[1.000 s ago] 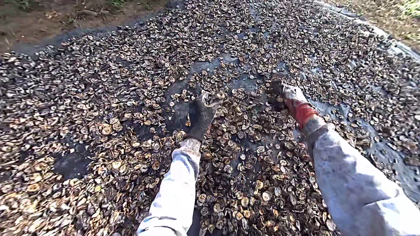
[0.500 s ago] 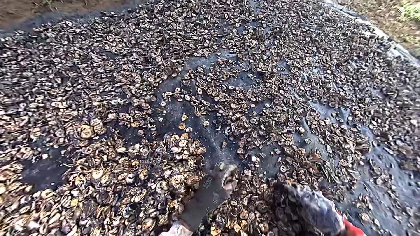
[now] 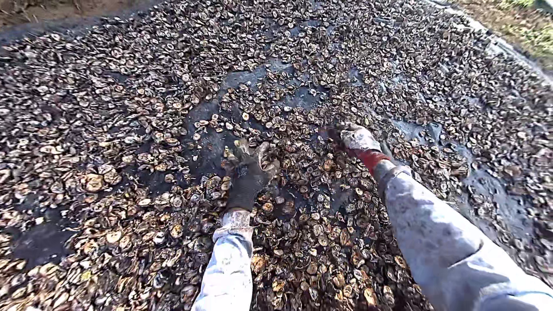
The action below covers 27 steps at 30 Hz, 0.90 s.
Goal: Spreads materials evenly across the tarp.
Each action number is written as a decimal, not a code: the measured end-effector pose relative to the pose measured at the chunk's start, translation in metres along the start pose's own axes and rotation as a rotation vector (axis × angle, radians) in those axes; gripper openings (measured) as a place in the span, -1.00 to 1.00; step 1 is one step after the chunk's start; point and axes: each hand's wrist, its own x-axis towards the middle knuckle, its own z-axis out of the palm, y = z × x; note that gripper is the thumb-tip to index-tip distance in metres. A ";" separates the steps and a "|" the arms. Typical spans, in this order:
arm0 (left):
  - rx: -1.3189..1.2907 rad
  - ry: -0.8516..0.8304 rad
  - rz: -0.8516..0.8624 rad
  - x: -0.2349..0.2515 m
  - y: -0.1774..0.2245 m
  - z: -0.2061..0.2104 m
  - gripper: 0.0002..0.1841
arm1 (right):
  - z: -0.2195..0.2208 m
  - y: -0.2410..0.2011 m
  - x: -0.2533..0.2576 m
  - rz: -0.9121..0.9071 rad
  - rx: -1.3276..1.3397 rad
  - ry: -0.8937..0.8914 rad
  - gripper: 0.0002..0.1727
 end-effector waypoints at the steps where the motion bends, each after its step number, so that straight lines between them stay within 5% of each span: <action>1: 0.059 -0.148 0.012 0.002 -0.002 0.016 -0.18 | 0.016 0.004 -0.005 -0.055 -0.071 -0.068 -0.37; 4: 0.203 -0.401 0.114 -0.014 0.011 0.044 -0.29 | 0.055 0.030 -0.007 -0.315 -0.475 -0.243 -0.03; 6: 0.076 -0.311 0.098 -0.026 0.013 0.036 -0.50 | 0.053 0.050 -0.011 -0.396 -0.506 -0.180 -0.27; 8: -0.136 -0.135 0.097 -0.029 0.013 0.025 -0.56 | 0.019 0.044 -0.016 -0.271 -0.466 -0.187 -0.45; 12: -0.147 -0.062 0.145 -0.032 0.041 0.019 -0.44 | -0.027 0.063 -0.039 -0.105 -0.457 -0.180 -0.39; 16: -0.023 -0.122 0.300 -0.015 0.091 0.060 -0.22 | 0.001 0.134 -0.122 -0.127 -0.599 -0.386 0.21; 21: 0.031 -0.354 0.528 -0.021 0.142 0.111 0.00 | -0.008 0.197 -0.216 -0.123 -0.537 -0.229 -0.33; 25: 0.025 -0.506 0.422 -0.039 0.146 0.133 -0.36 | -0.070 0.196 -0.186 0.321 -0.111 -0.109 -0.48; 27: -0.089 -0.447 0.382 -0.048 0.142 0.120 -0.50 | -0.087 0.212 -0.170 0.304 0.194 0.045 -0.54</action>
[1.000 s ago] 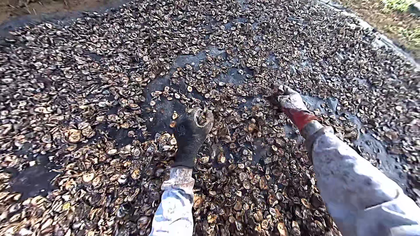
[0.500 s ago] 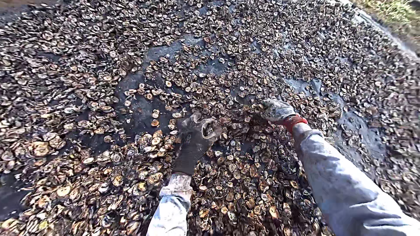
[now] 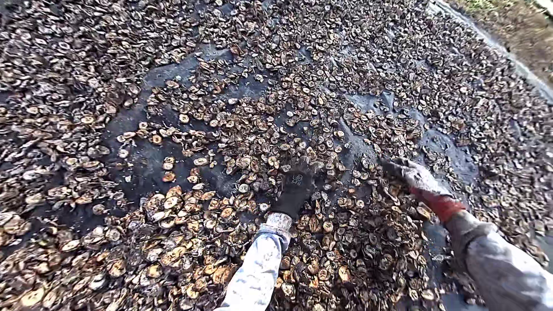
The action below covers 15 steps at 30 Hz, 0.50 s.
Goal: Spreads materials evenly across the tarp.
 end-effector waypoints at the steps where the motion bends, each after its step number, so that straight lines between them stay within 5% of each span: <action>1: 0.015 0.137 0.034 0.000 -0.004 -0.002 -0.54 | -0.008 0.001 0.009 -0.072 0.130 0.000 -0.55; 4: 0.198 0.382 0.001 0.002 -0.027 -0.020 -0.36 | -0.026 -0.039 0.031 -0.136 0.326 0.009 -0.39; 7: 0.304 0.212 -0.236 -0.009 -0.044 -0.032 -0.06 | -0.029 -0.071 0.063 -0.129 0.376 0.165 -0.50; 11: 0.215 0.209 -0.223 -0.031 -0.041 -0.031 -0.53 | -0.037 -0.096 0.076 -0.113 0.323 0.185 -0.50; 15: 0.067 0.360 -0.148 -0.028 -0.029 -0.043 -0.43 | -0.053 -0.089 0.082 -0.243 0.511 0.091 -0.32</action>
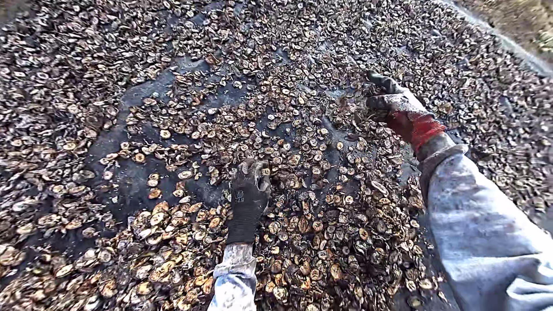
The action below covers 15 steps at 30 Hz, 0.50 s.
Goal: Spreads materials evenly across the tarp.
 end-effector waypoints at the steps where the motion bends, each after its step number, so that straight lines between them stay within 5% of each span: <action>1: 0.056 -0.094 -0.002 0.001 0.007 -0.001 -0.25 | -0.004 0.003 0.002 -0.018 -0.005 0.062 -0.37; 3: 0.244 -0.296 -0.012 0.001 0.017 0.015 0.01 | -0.009 0.009 0.004 0.010 -0.089 0.217 -0.55; 5: 0.302 -0.367 0.017 -0.009 0.024 0.029 -0.14 | -0.012 0.010 -0.007 0.065 -0.268 0.202 -0.51; 8: 0.092 -0.277 0.040 -0.025 0.032 0.026 -0.48 | 0.001 0.049 -0.065 0.047 -0.710 -0.230 -0.43; 10: -0.104 -0.152 0.071 -0.020 0.043 0.022 -0.53 | 0.021 0.094 -0.135 -0.012 -1.043 -0.590 0.08; 11: -0.203 -0.105 0.111 -0.015 0.050 0.022 -0.48 | 0.025 0.120 -0.177 -0.061 -1.107 -0.676 0.15; 13: -0.352 -0.071 0.209 -0.003 0.072 0.020 -0.31 | 0.008 0.166 -0.238 -0.145 -1.070 -0.632 -0.13; 15: -0.469 -0.079 0.284 0.004 0.104 0.020 -0.48 | -0.035 0.192 -0.258 -0.100 -0.998 -0.456 -0.41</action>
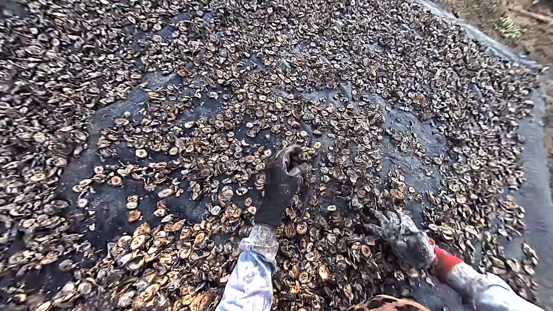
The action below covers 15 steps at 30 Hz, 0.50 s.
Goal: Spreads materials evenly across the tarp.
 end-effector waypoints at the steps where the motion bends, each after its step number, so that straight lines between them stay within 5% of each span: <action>1: -0.084 -0.014 0.015 0.008 0.014 0.010 -0.63 | -0.011 0.017 -0.007 0.119 0.036 0.043 -0.46; 3: -0.190 -0.066 0.056 0.042 0.034 0.038 -0.76 | -0.055 0.036 -0.009 0.447 0.094 0.072 -0.41; 6: 0.091 -0.203 0.141 0.114 0.035 0.100 -0.62 | -0.115 0.063 0.005 0.778 0.338 0.262 -0.43; 8: 0.410 -0.425 0.067 0.126 0.035 0.142 -0.25 | -0.131 0.099 0.015 0.734 0.595 0.407 -0.44; 10: 0.571 -0.558 0.084 0.105 0.031 0.179 -0.12 | -0.152 0.123 0.025 0.582 0.854 0.528 -0.40; 12: 0.558 -0.680 0.129 0.075 0.032 0.191 -0.28 | -0.181 0.135 0.041 0.584 0.950 0.661 -0.28; 15: 0.347 -0.778 -0.031 0.058 0.043 0.173 -0.37 | -0.204 0.145 0.060 0.724 0.882 0.751 -0.49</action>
